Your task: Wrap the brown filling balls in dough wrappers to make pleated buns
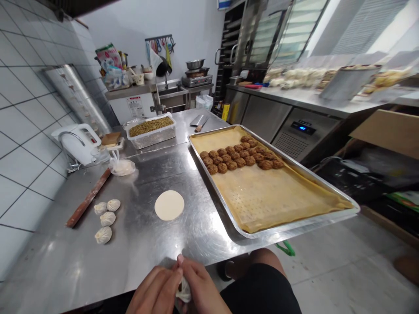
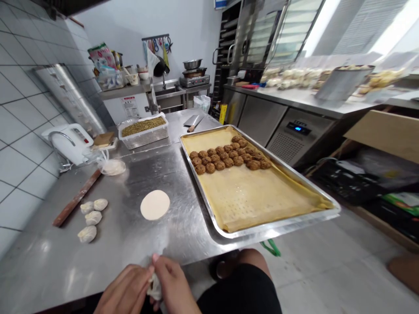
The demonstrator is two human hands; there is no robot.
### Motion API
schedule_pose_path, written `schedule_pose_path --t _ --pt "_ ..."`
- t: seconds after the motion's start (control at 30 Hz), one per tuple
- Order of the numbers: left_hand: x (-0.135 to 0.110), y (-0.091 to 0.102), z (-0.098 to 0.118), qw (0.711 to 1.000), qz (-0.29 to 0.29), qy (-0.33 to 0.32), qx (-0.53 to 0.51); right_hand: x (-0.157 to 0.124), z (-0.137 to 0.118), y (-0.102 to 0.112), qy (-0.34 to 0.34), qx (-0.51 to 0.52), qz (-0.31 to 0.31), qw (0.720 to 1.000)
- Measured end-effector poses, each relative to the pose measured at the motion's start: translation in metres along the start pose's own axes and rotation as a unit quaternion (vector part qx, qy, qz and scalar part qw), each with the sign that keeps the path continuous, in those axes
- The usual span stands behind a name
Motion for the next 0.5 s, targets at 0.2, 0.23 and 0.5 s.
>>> schedule_pose_path --t 0.2,0.23,0.5 --pt "0.0022 0.0086 0.0016 0.998 0.04 -0.032 0.047 -0.0045 0.0004 -0.0025 -0.041 0.037 -0.027 0.998" --pt "0.0022 0.0089 0.0021 0.997 0.049 -0.022 0.048 -0.0048 -0.0005 -0.0029 -0.033 0.033 -0.022 0.999" --pt "-0.0045 0.0011 -0.0031 0.998 -0.011 -0.045 0.044 -0.0041 -0.0021 -0.0009 -0.044 0.03 -0.009 0.999"
Point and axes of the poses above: each hand's wrist, its own x-axis towards the middle knuckle, its own y-axis out of the back of the hand, z = x × y, the point moved 5 cm from there along x, towards the middle knuckle, and after that the axes turned 15 degrees about x, right-handed, at the moved point
